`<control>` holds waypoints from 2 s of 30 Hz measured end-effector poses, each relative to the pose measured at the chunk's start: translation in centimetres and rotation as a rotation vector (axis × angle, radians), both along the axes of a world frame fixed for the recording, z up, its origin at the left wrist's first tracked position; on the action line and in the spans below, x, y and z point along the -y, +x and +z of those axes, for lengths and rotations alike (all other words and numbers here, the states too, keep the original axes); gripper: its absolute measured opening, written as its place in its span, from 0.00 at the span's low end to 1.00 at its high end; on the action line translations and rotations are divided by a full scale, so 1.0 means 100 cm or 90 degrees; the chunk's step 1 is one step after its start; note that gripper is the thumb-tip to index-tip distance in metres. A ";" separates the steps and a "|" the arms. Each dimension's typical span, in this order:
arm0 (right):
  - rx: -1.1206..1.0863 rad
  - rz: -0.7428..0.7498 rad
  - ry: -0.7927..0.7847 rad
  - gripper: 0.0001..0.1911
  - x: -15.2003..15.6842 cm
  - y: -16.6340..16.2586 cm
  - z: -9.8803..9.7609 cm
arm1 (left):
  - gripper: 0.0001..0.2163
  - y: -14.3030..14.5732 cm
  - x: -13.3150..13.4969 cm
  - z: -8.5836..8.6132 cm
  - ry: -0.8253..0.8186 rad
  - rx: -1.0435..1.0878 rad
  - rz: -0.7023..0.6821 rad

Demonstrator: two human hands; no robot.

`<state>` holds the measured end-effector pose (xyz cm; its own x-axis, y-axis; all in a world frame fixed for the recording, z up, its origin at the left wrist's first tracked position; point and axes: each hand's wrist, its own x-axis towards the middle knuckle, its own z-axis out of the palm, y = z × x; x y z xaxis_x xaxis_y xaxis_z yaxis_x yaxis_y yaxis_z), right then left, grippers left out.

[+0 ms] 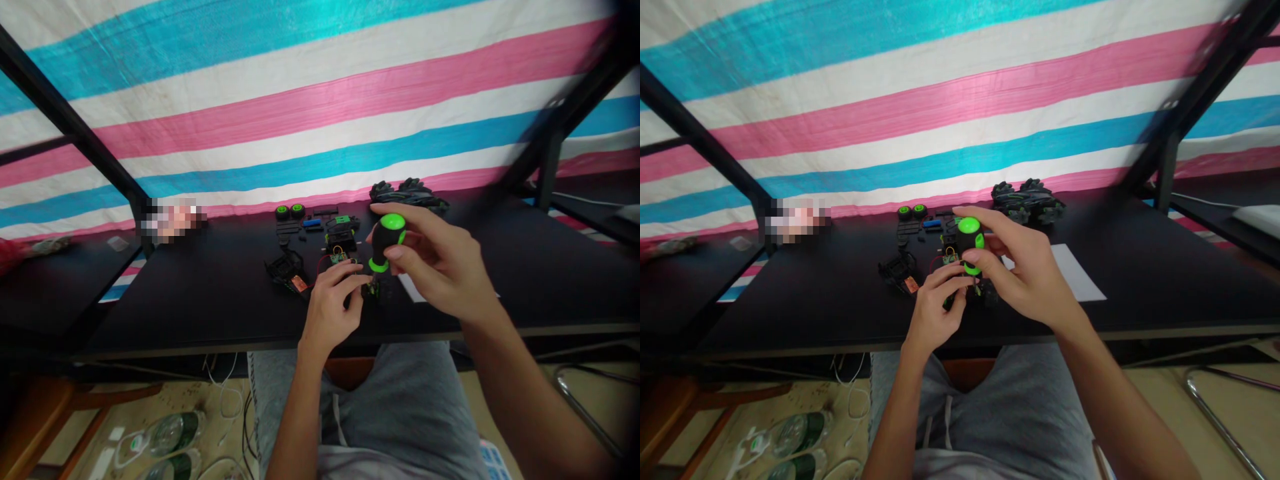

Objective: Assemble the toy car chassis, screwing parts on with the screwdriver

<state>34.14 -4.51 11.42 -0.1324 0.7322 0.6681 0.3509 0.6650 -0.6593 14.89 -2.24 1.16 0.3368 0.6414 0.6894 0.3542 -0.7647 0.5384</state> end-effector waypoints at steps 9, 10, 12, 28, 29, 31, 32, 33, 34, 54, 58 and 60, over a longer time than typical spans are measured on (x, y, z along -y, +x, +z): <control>0.028 0.002 0.022 0.25 0.000 0.002 0.003 | 0.14 -0.001 0.000 -0.003 0.003 -0.001 0.003; 0.032 0.002 0.023 0.24 0.000 0.003 0.004 | 0.14 -0.001 0.000 -0.003 0.004 0.000 0.003; 0.039 0.004 0.022 0.24 0.001 0.003 0.005 | 0.13 0.000 0.000 -0.003 0.003 0.002 0.003; 0.117 -0.043 0.055 0.22 0.004 0.003 0.008 | 0.12 0.001 0.000 -0.002 -0.055 -0.025 0.003; 0.121 -0.042 0.057 0.22 0.004 0.003 0.008 | 0.12 0.001 0.000 -0.002 -0.053 -0.025 0.005; 0.125 -0.039 0.061 0.22 0.004 0.002 0.008 | 0.11 0.001 0.001 -0.001 -0.053 -0.025 0.008; 0.125 -0.038 0.061 0.22 0.004 0.001 0.009 | 0.11 0.001 0.001 -0.001 -0.055 -0.028 0.010; 0.123 -0.039 0.061 0.21 0.004 0.001 0.009 | 0.11 0.001 0.001 -0.001 -0.058 -0.034 0.013; 0.118 -0.040 0.056 0.21 0.004 0.001 0.008 | 0.11 0.001 0.002 -0.001 -0.060 -0.041 0.016; 0.021 0.103 -0.092 0.22 0.007 0.004 0.014 | 0.06 0.000 -0.001 -0.006 -0.046 -0.083 0.029; 0.015 0.133 -0.087 0.22 0.006 0.005 0.010 | 0.06 0.000 -0.001 -0.005 -0.050 -0.076 0.018; -0.001 0.127 -0.080 0.22 0.005 0.005 0.008 | 0.07 0.001 -0.001 -0.006 -0.048 -0.069 0.015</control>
<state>34.65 -5.03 12.23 -0.2818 0.7687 0.5742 0.2192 0.6342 -0.7415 14.97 -2.11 0.60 0.3909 0.6981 0.5998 0.4300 -0.7147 0.5516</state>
